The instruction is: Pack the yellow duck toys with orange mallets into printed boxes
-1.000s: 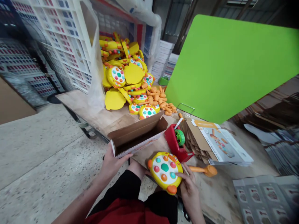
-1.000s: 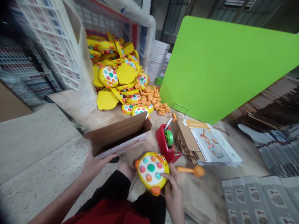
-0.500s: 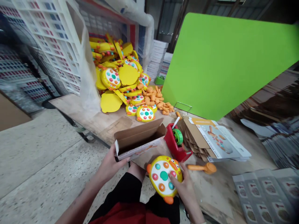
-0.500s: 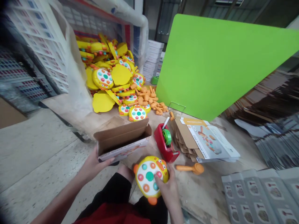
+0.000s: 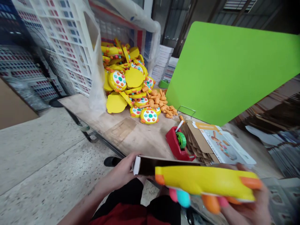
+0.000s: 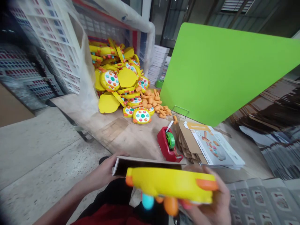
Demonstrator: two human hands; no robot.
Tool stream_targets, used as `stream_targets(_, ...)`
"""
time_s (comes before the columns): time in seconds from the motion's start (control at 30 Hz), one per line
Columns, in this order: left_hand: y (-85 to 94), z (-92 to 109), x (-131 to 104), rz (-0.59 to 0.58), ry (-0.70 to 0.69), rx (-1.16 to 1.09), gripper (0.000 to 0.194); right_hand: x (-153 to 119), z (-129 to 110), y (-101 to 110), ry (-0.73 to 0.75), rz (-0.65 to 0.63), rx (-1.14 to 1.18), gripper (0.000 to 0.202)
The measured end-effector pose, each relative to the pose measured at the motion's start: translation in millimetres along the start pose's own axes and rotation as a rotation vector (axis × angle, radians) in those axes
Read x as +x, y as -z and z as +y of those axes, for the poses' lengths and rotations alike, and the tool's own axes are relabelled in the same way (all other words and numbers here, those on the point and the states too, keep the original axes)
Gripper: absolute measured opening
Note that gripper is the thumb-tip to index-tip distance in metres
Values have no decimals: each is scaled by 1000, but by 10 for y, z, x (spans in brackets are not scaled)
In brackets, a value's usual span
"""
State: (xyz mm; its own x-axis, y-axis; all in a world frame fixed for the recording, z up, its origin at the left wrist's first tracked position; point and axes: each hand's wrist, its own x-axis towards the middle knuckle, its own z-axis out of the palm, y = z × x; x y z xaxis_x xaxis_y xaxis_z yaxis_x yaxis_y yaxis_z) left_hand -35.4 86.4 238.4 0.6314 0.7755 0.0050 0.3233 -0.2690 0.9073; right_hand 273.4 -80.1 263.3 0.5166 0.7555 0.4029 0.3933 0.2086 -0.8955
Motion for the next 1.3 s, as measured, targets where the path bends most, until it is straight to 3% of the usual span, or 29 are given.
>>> stream_targets(0.1,-13,-59,10,-29,0,-73,53,107,-113,-236,339,-188,-305,60)
stream_targets(0.23,-7,-206,49,-42,-42,-165,65,290,-140,-437,611,-211,-498,66)
stream_targets(0.53,11,-173,117,-67,-17,-155,59,643,-143,-529,636,-328,-431,64)
stream_targets(0.7,20,-226,177,-71,-26,-154,73,851,-164,-654,506,-351,-440,71)
stream_targets(0.83,21,-255,229,-95,-43,-166,77,968,-144,-733,711,-406,-575,66)
stream_targets(0.9,18,-252,239,-99,-52,-169,77,930,-137,-750,811,-444,-730,58)
stream_targets(1.07,13,-243,233,-75,-52,-154,74,607,-235,-739,894,-439,-1092,49)
stream_targets(1.2,18,-249,228,-61,-39,-126,72,419,-350,-659,966,-470,-1106,44)
stream_targets(1.3,17,-247,222,-56,-23,-111,74,368,-400,-578,1025,-345,-1030,38)
